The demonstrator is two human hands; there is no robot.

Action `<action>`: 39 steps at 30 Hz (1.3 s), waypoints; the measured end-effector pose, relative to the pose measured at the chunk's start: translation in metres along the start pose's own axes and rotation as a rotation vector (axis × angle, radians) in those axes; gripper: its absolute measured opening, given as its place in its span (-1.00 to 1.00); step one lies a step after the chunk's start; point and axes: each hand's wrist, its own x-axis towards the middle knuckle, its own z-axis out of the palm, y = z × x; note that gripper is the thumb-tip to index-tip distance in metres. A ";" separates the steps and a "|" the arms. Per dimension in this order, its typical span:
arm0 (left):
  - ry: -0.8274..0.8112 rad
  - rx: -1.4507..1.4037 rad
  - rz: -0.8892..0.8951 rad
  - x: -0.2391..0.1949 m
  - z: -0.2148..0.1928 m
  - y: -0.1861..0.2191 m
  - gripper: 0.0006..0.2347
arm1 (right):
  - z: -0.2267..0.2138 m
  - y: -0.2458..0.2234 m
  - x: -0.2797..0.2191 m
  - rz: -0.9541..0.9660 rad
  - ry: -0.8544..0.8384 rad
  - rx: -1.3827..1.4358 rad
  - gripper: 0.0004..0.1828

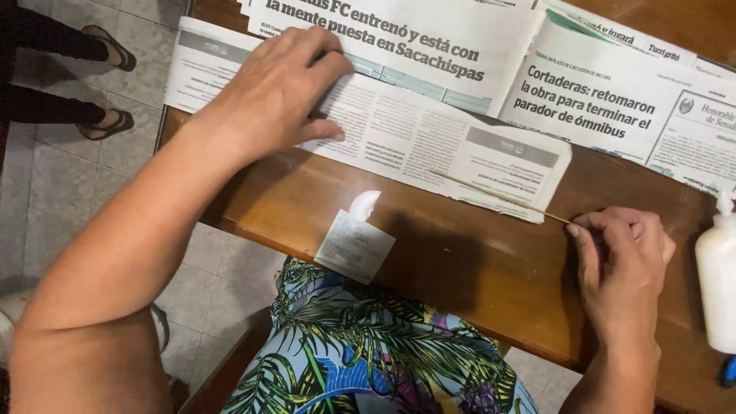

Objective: Rolling strips of newspaper around a thin wooden stick to create paper tubes for crafting.

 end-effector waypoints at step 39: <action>0.301 -0.117 0.318 0.002 0.045 0.067 -0.61 | 0.014 0.010 -0.010 0.045 0.194 0.199 -0.98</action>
